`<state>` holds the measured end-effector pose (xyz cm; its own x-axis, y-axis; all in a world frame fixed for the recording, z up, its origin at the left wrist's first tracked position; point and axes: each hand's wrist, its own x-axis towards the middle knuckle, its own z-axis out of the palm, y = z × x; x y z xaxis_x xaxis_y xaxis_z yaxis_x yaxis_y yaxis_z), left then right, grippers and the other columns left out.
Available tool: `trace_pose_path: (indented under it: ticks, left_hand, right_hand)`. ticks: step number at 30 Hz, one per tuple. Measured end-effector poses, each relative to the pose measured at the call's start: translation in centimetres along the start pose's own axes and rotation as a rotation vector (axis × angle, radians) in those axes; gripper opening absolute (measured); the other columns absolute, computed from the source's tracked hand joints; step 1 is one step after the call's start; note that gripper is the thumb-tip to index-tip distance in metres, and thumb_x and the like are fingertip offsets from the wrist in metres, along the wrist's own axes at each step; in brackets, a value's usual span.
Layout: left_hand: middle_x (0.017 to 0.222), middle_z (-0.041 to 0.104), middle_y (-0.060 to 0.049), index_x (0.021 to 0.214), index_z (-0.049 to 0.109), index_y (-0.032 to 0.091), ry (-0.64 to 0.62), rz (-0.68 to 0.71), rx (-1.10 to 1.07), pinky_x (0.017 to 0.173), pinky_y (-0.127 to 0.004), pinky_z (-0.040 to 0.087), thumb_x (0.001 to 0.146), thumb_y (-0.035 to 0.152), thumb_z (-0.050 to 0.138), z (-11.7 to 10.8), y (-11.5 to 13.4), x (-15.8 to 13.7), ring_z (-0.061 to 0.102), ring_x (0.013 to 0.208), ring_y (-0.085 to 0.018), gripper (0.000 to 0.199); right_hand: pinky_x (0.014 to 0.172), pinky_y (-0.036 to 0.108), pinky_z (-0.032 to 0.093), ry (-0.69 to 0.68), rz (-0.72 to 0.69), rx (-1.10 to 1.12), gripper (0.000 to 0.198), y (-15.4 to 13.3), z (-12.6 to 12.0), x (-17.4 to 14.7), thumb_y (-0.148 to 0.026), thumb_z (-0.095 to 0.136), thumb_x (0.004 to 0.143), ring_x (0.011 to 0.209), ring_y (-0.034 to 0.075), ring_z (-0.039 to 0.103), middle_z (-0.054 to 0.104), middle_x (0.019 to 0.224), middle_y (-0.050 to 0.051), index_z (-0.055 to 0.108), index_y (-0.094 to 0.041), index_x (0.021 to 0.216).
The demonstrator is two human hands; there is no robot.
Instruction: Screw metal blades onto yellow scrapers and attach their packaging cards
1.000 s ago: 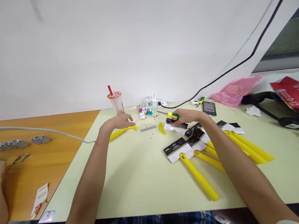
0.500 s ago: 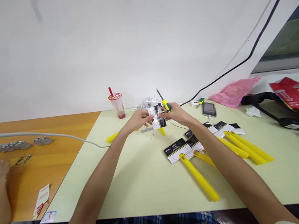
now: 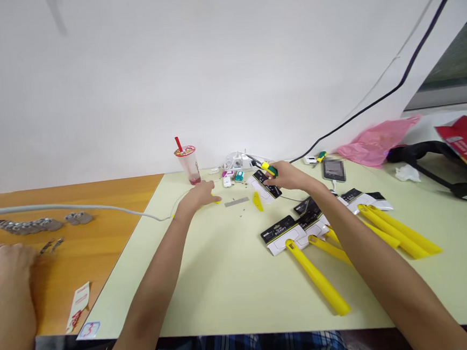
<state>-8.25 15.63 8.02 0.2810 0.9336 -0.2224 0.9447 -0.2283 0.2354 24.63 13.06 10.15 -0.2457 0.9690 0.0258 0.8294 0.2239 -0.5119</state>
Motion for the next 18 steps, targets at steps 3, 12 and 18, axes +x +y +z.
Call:
trace_pose_path:
  ticks: [3,12,18]
  left_hand:
    - [0.152,0.063,-0.03,0.136,0.061,0.016,-0.015,-0.108,0.076,0.103,-0.048,0.054,0.077,0.063,0.085,-0.1,-1.7,0.2,0.063,0.137,-0.047,0.079]
    - [0.149,0.069,-0.021,0.133,0.067,0.022,-0.098,-0.139,0.126,0.099,-0.043,0.056,0.079,0.047,0.08,-0.7,-3.2,0.0,0.068,0.131,-0.04,0.061]
    - [0.14,0.072,-0.023,0.139,0.063,0.017,-0.093,-0.082,0.079,0.099,-0.045,0.056,0.081,0.038,0.07,-1.5,-2.4,-0.5,0.071,0.123,-0.039,0.062]
  right_hand:
    - [0.067,0.029,0.042,-0.057,0.022,-0.071,0.02,1.0,-0.2,0.2,-0.027,0.075,0.085,0.072,0.018,0.061,0.066,0.075,0.001,0.056,-0.021,0.083]
    - [0.061,0.029,0.046,-0.199,0.097,-0.156,0.025,3.5,0.8,1.0,-0.023,0.084,0.082,0.07,0.019,0.067,0.075,0.093,0.007,0.06,-0.02,0.085]
    - [0.058,0.028,0.05,-0.235,0.114,-0.11,0.022,3.9,0.7,1.0,-0.027,0.08,0.089,0.071,0.019,0.072,0.077,0.103,0.011,0.06,-0.019,0.09]
